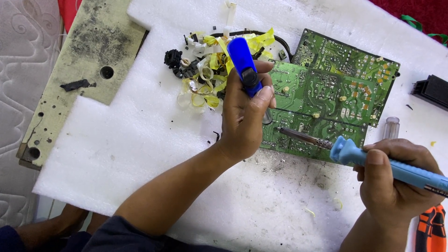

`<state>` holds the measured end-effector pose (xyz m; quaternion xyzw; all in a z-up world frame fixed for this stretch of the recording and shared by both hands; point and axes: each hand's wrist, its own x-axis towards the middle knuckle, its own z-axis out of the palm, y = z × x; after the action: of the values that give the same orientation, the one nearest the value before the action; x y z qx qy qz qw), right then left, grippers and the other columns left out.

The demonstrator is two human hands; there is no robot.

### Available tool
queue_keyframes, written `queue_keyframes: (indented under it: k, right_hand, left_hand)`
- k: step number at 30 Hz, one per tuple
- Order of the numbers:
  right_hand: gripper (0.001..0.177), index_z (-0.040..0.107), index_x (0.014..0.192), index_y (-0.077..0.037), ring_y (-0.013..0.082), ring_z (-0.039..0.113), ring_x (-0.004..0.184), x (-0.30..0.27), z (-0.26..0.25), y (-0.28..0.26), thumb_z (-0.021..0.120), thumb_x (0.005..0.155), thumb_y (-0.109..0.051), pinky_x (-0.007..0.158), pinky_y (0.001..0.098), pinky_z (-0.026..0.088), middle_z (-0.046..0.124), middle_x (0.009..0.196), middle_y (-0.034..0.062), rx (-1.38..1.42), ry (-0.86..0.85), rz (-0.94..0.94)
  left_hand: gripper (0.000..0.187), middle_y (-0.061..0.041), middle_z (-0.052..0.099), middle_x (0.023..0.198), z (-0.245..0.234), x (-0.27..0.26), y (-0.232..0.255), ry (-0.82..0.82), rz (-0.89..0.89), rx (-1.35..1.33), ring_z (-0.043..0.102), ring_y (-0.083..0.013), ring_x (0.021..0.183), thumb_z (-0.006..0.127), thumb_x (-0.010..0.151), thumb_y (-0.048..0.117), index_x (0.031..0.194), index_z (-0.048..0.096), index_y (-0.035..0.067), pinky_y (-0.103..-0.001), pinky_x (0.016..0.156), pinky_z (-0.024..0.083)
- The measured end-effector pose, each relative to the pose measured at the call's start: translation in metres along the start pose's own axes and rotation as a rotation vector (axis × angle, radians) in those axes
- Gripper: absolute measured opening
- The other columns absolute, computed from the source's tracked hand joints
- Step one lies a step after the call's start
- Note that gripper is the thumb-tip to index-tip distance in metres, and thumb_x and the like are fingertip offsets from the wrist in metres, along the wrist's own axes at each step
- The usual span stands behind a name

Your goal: The person uses a soldering iron and a blue desoldering pump to remove components from a green circuit board. They repeatedly heat solder joints and use the pump to extract the molten solder, occasionally lifting the board to inspect the work.

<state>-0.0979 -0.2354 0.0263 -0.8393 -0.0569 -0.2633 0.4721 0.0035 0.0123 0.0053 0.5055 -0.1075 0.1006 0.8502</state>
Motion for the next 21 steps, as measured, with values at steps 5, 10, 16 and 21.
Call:
queue_keyframes:
  k: [5,10,16,21]
  right_hand:
    - [0.014,0.059,0.109,0.012,0.0250,0.059,0.058,0.010,-0.010,-0.020,0.065,0.110,-0.002,0.055,0.0300,0.049,0.066,0.102,0.0301,-0.012,-0.131,0.075]
    - [0.021,0.075,0.108,0.011,0.0281,0.076,0.094,0.034,-0.035,-0.059,0.079,0.091,-0.001,0.090,0.0331,0.059,0.077,0.108,0.0256,-0.245,-0.417,0.150]
    - [0.035,0.080,0.103,-0.004,0.0191,0.079,0.070,0.033,-0.029,-0.079,0.092,0.074,-0.018,0.073,0.0302,0.064,0.083,0.090,0.0105,-0.361,-0.636,-0.011]
    - [0.029,0.082,0.093,-0.006,0.0181,0.077,0.064,0.026,-0.016,-0.101,0.096,0.070,-0.018,0.070,0.0304,0.062,0.079,0.079,0.0088,-0.418,-0.626,0.131]
  left_hand:
    - [0.031,-0.003,0.058,0.113,0.000,-0.001,-0.004,0.003,0.011,-0.025,0.058,-0.0121,0.091,0.055,0.116,0.026,0.144,0.055,0.013,-0.031,0.087,0.057]
    - [0.030,-0.003,0.058,0.114,0.001,0.000,-0.001,0.006,0.015,-0.026,0.056,-0.0126,0.091,0.055,0.115,0.023,0.144,0.055,0.014,-0.032,0.088,0.055]
    - [0.028,-0.002,0.057,0.109,0.002,0.000,0.002,-0.003,0.017,0.012,0.057,-0.0125,0.090,0.054,0.114,0.024,0.142,0.056,0.017,-0.032,0.087,0.055]
    - [0.028,-0.001,0.057,0.110,0.002,-0.001,0.005,-0.004,0.015,0.025,0.057,-0.0123,0.091,0.053,0.116,0.027,0.142,0.055,0.018,-0.032,0.089,0.054]
